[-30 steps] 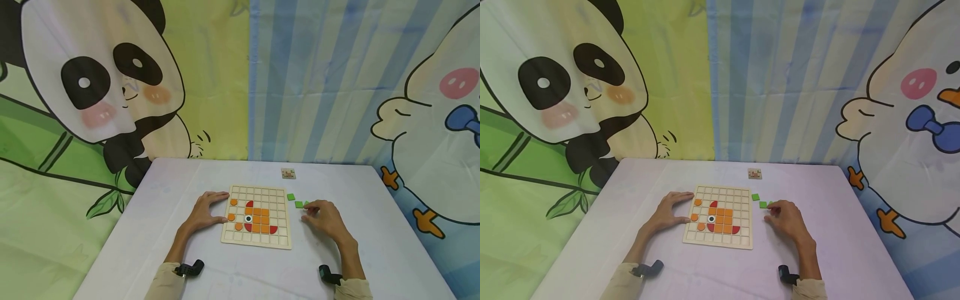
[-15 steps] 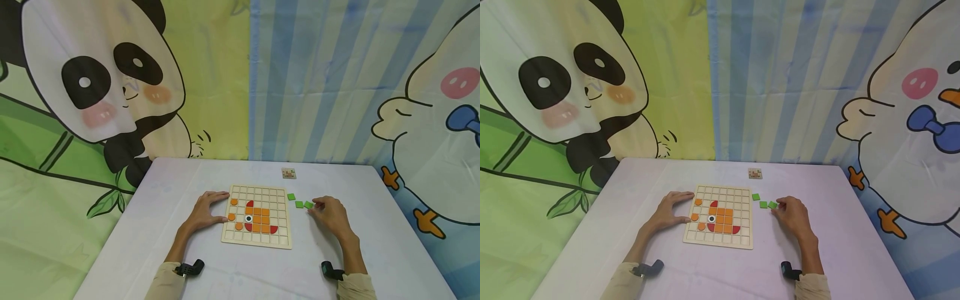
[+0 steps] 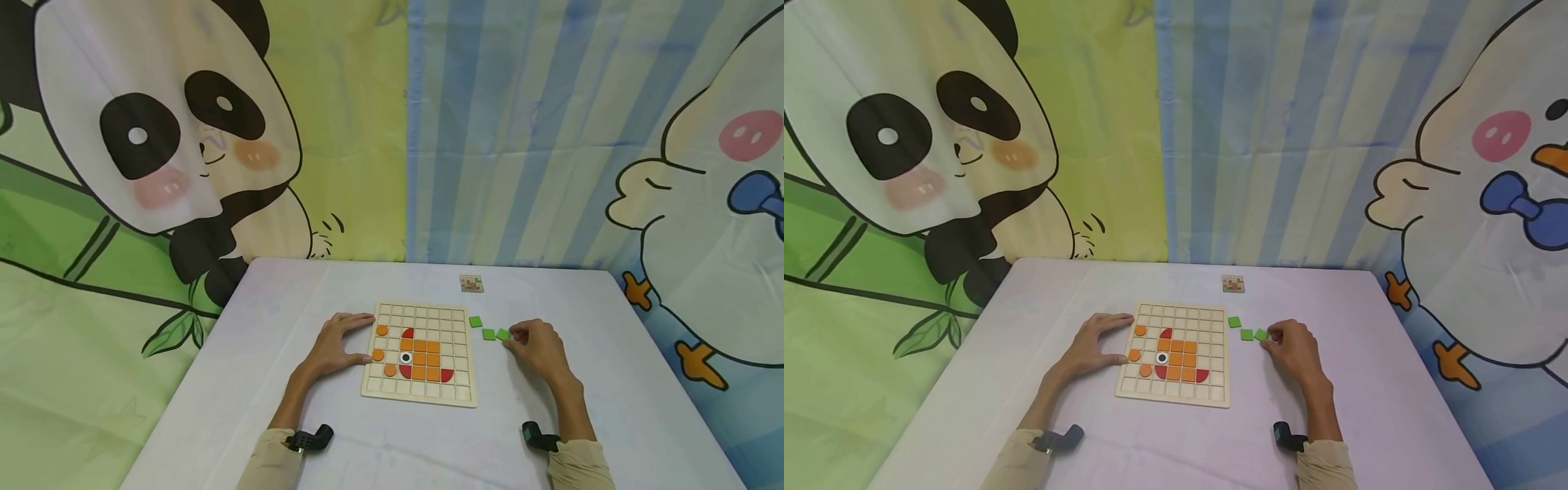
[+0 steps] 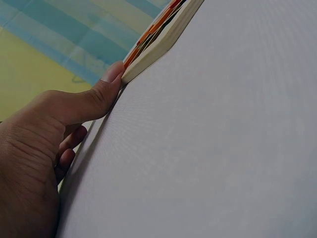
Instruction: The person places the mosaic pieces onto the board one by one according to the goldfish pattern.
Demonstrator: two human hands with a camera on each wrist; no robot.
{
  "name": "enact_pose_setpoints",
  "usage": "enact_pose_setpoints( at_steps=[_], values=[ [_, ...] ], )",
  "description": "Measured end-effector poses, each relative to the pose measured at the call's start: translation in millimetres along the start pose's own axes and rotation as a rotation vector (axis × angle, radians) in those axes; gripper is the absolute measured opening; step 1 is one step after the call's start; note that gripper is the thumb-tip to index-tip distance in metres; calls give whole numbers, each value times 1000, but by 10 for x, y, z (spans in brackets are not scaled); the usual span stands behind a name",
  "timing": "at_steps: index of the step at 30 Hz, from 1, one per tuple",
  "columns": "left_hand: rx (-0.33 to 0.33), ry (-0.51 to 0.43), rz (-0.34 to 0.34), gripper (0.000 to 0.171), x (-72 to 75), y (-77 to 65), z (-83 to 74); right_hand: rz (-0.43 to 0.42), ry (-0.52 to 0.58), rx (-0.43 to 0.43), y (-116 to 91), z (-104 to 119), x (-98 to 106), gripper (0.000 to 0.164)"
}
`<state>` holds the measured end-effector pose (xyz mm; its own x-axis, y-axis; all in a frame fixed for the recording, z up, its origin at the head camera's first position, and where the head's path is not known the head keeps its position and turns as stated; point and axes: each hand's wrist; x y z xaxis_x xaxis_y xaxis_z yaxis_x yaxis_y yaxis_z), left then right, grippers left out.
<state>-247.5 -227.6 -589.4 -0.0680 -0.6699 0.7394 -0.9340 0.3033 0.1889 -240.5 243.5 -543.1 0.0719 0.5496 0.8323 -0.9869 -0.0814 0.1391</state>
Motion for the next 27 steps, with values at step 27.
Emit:
enact_pose_setpoints(
  at_steps=[27],
  values=[
    [-5,-1,-7,88,-8,-8,19,11,26,40,14,105,61,26]
  ],
)
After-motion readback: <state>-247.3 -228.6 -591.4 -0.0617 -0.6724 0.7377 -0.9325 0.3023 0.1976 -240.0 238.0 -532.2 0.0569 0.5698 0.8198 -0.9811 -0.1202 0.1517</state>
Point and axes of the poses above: each hand's wrist, its own y-axis towards the middle knuckle, its own x-axis out of the back of the hand, z = x × y, and after that the axes turned 3 degrees about x, right-handed
